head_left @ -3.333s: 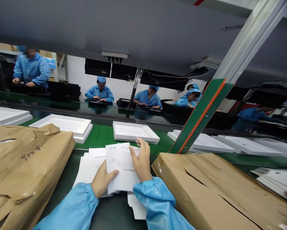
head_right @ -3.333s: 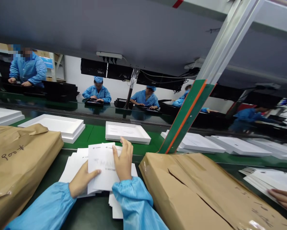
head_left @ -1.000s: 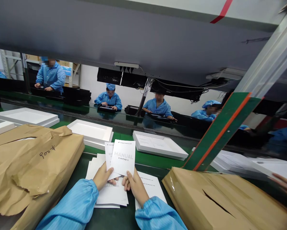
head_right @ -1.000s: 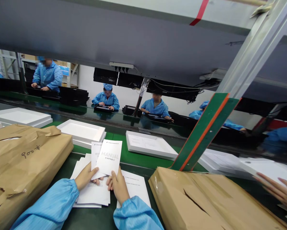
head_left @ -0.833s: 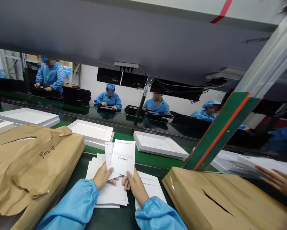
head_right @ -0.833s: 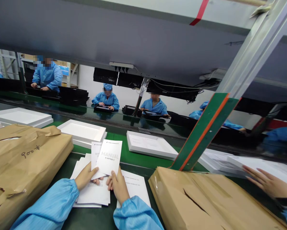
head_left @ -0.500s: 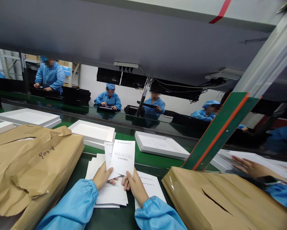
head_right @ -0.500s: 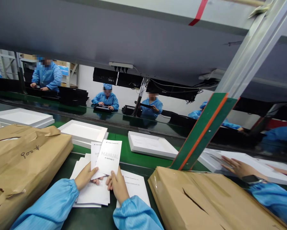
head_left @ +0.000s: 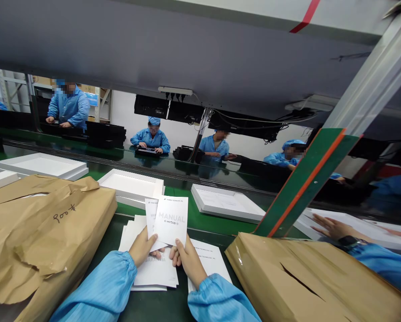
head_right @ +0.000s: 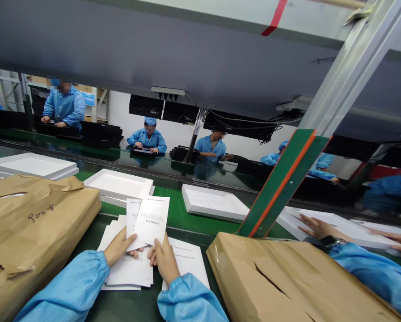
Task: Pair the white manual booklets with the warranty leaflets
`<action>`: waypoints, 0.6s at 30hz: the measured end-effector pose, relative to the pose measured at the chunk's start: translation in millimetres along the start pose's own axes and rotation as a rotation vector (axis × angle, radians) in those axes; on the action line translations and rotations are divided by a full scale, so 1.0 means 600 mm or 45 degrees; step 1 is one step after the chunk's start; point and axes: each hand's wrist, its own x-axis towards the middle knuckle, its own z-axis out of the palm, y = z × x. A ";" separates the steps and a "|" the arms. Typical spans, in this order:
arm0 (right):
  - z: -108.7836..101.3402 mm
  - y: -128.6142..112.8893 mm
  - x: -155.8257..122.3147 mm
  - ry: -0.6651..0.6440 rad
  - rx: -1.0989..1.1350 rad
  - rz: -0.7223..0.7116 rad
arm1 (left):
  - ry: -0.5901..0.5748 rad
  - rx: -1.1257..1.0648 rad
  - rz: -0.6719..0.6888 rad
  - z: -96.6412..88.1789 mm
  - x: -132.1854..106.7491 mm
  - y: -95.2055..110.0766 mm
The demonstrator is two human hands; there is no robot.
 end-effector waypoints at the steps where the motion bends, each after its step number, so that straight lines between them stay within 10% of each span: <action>1: 0.000 0.000 0.000 0.000 -0.003 -0.001 | -0.003 0.002 0.004 0.000 0.000 0.000; 18: 0.000 0.004 0.002 0.003 0.002 0.002 | -0.001 -0.011 -0.006 -0.001 0.000 0.000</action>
